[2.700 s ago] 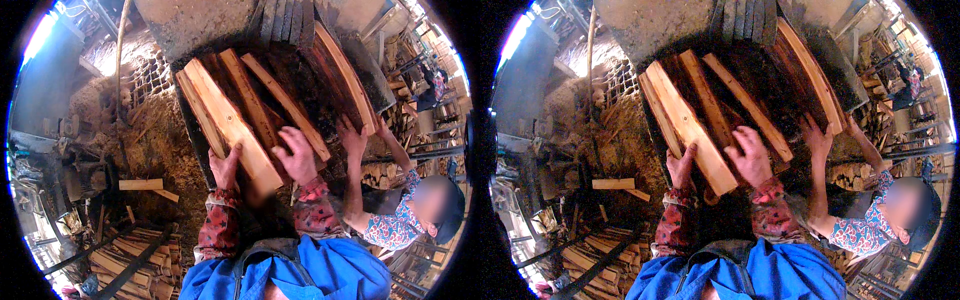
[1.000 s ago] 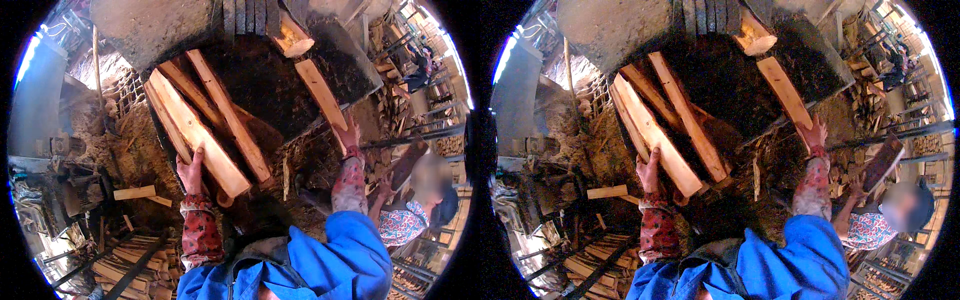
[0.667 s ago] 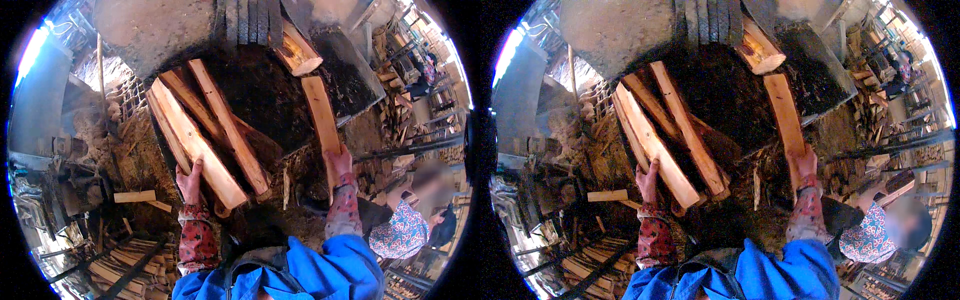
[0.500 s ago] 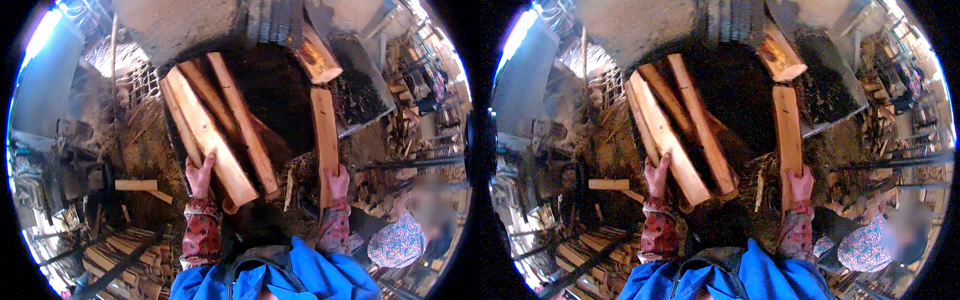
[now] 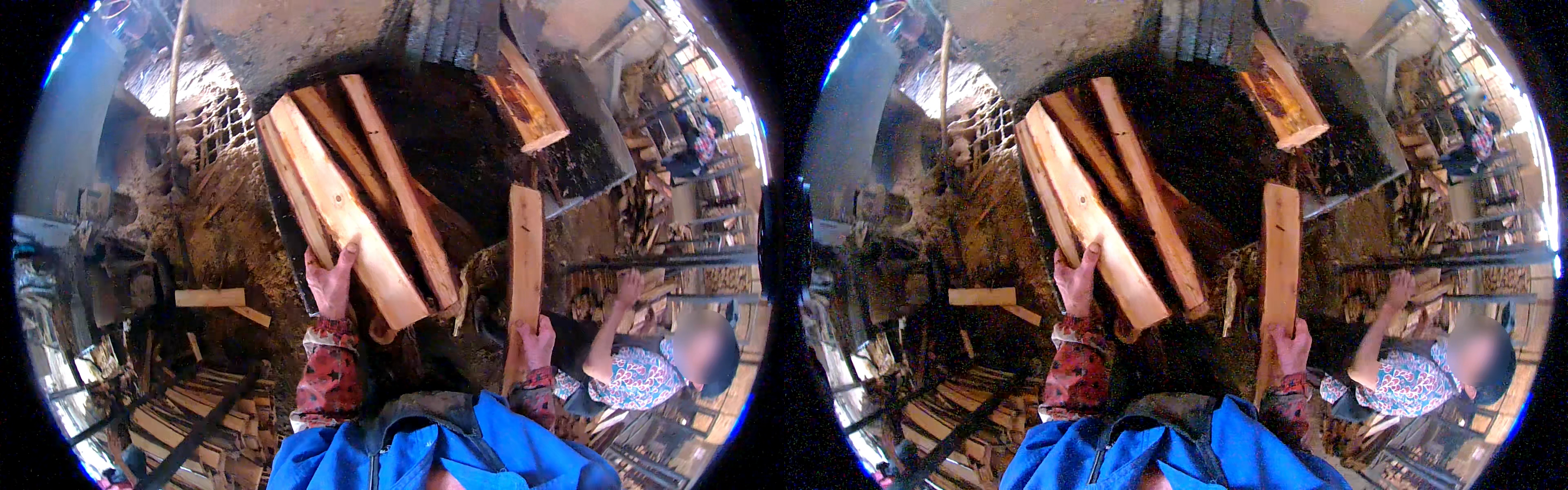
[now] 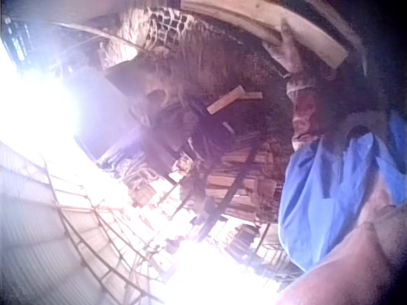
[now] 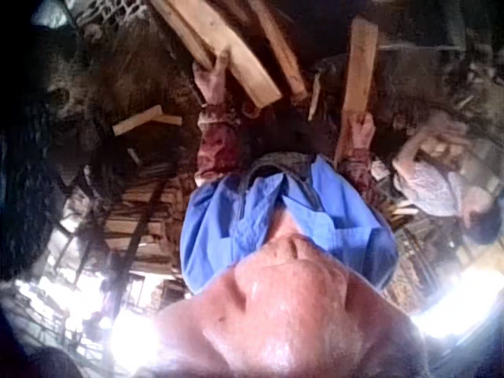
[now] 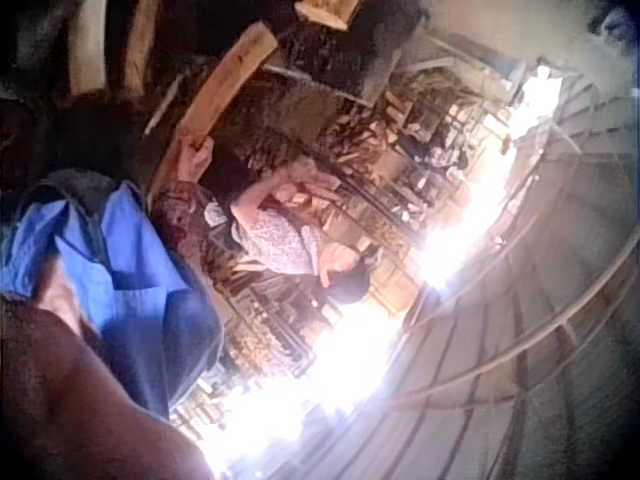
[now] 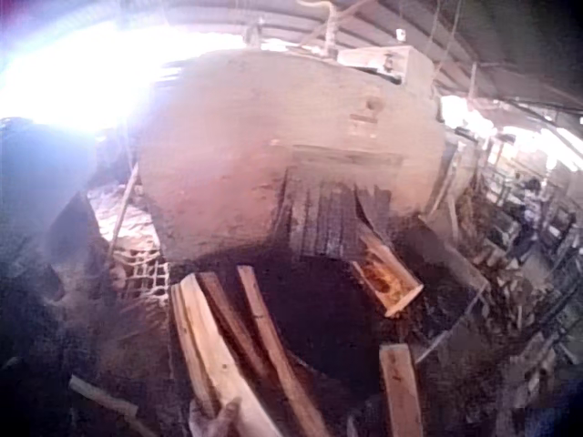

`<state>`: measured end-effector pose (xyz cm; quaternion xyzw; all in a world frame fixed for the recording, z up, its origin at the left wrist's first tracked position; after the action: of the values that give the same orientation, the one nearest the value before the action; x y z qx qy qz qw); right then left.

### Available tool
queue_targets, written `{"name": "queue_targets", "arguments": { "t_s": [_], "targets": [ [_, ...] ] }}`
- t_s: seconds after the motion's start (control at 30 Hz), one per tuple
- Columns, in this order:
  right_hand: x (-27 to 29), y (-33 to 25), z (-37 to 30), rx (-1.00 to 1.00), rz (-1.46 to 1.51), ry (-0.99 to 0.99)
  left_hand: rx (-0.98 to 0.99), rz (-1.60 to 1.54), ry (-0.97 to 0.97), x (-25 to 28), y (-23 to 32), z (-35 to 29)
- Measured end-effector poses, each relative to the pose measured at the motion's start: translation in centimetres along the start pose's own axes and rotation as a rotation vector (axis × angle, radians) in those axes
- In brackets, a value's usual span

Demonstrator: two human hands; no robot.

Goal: The person picks up split logs from a pile on the floor and stacks them onto a metal rack. They handle the wood by hand, arranging the pieces to fit together on the rack.

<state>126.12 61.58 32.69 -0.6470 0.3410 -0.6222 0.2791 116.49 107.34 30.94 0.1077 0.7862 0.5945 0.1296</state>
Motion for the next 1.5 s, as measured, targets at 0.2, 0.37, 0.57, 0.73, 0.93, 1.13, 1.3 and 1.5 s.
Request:
{"name": "queue_targets", "arguments": {
  "t_s": [0.2,0.37,0.57,0.73,0.93,1.13,1.3,1.5],
  "targets": [
    [3.0,-1.2,-4.2,0.053,-0.267,0.026,-0.020,-0.019,-0.040,0.0,0.0,0.1],
    [1.4,-6.7,-6.9,0.129,-0.102,-0.061,0.003,-0.039,-0.051,-0.3,1.4,-0.7],
    [-4.2,-14.0,-2.5,0.321,0.047,-0.206,0.037,-0.062,-0.046,0.5,1.0,-0.9],
    [-11.1,-23.8,2.9,0.486,0.052,-0.228,0.002,-0.081,-0.046,0.3,2.0,-0.9],
    [-23.0,-26.3,5.8,0.867,-0.172,-0.157,-0.010,-0.104,-0.080,-0.9,2.5,-1.4],
    [-22.4,-26.7,4.0,0.962,-0.084,-0.133,-0.035,-0.107,-0.037,-0.6,1.4,-0.4],
    [-19.5,-25.1,1.1,0.891,-0.038,-0.243,-0.016,-0.113,-0.053,-0.5,1.5,-0.4],
    [-18.4,-24.1,0.9,0.865,-0.006,-0.245,-0.062,-0.097,-0.034,-0.8,1.3,-0.5]
  ]
}}
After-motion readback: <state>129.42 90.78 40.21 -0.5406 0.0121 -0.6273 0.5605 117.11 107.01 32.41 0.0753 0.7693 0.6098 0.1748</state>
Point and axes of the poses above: each hand's wrist, its own z-axis towards the middle knuckle, its own x-axis out of the back of the hand, y = z × x, the point moved 6 cm from there along z, towards the middle knuckle, and after that the axes turned 9 degrees about y, right-handed, at the moved point
